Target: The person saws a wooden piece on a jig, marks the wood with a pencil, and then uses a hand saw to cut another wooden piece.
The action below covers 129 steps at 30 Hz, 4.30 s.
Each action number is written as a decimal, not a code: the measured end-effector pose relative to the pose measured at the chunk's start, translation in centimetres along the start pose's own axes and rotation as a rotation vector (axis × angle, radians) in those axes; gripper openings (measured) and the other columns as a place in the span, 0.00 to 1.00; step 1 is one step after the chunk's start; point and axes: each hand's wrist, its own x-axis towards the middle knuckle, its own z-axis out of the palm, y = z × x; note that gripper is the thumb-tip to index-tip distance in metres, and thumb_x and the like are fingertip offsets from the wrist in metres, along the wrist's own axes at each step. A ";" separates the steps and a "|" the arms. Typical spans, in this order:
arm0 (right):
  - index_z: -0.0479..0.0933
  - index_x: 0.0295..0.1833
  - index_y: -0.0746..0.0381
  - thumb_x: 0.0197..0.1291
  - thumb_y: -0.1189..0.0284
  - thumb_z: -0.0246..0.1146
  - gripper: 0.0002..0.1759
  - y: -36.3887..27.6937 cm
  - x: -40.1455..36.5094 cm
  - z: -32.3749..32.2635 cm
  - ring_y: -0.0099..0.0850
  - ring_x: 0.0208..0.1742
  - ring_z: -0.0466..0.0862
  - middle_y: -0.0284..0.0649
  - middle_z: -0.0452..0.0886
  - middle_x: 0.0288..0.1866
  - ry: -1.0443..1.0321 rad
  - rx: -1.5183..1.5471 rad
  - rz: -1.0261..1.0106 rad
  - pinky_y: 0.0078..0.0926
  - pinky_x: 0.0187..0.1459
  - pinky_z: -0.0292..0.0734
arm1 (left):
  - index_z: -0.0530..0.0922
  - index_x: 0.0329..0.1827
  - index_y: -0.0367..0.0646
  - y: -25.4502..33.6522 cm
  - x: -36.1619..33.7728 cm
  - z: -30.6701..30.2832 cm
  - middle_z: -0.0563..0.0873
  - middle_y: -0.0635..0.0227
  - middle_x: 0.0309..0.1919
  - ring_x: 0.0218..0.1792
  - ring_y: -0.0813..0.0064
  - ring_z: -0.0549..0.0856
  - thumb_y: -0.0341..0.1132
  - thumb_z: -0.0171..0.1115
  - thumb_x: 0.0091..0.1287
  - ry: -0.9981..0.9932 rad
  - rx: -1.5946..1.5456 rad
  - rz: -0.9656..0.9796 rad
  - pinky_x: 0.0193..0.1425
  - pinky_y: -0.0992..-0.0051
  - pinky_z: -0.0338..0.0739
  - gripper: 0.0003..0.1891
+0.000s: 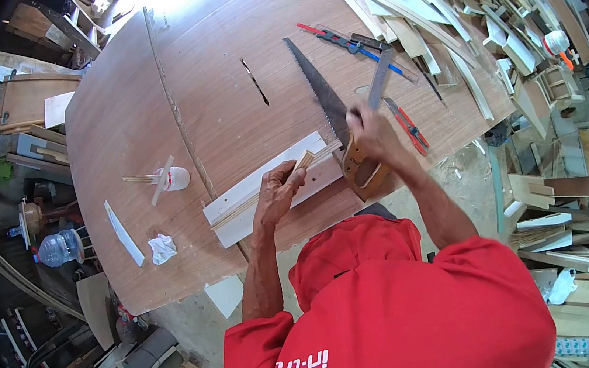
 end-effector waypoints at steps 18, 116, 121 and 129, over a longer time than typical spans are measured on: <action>0.81 0.43 0.61 0.66 0.68 0.58 0.10 -5.0 -6.9 -0.7 0.47 0.29 0.85 0.50 0.82 0.26 -0.045 0.113 0.118 0.42 0.31 0.76 | 0.83 0.43 0.40 0.3 0.5 0.3 0.75 0.79 0.23 0.24 0.88 0.67 0.41 0.61 0.71 0.045 0.002 0.037 0.27 0.81 0.62 0.12; 0.78 0.47 0.59 0.58 0.67 0.65 0.13 6.1 -6.7 0.1 0.45 0.53 0.74 0.44 0.72 0.47 0.479 -0.561 0.159 0.44 0.52 0.73 | 0.79 0.42 0.42 -3.3 2.9 2.6 0.80 0.58 0.35 0.41 0.53 0.79 0.33 0.66 0.61 0.366 0.656 0.557 0.44 0.57 0.74 0.09; 0.78 0.52 0.60 0.57 0.66 0.65 0.18 3.9 -9.0 1.0 0.45 0.53 0.74 0.45 0.72 0.50 0.283 -0.396 0.179 0.45 0.52 0.75 | 0.80 0.44 0.47 -4.1 4.8 4.8 0.81 0.64 0.41 0.47 0.58 0.79 0.35 0.66 0.60 0.416 0.808 0.636 0.48 0.58 0.71 0.10; 0.71 0.63 0.56 0.53 0.64 0.67 0.30 3.2 -10.5 2.9 0.44 0.60 0.71 0.41 0.67 0.58 0.213 -0.369 0.207 0.51 0.51 0.74 | 0.80 0.46 0.46 -5.0 5.7 5.6 0.83 0.64 0.45 0.50 0.59 0.79 0.36 0.66 0.60 0.354 0.909 0.648 0.53 0.57 0.68 0.12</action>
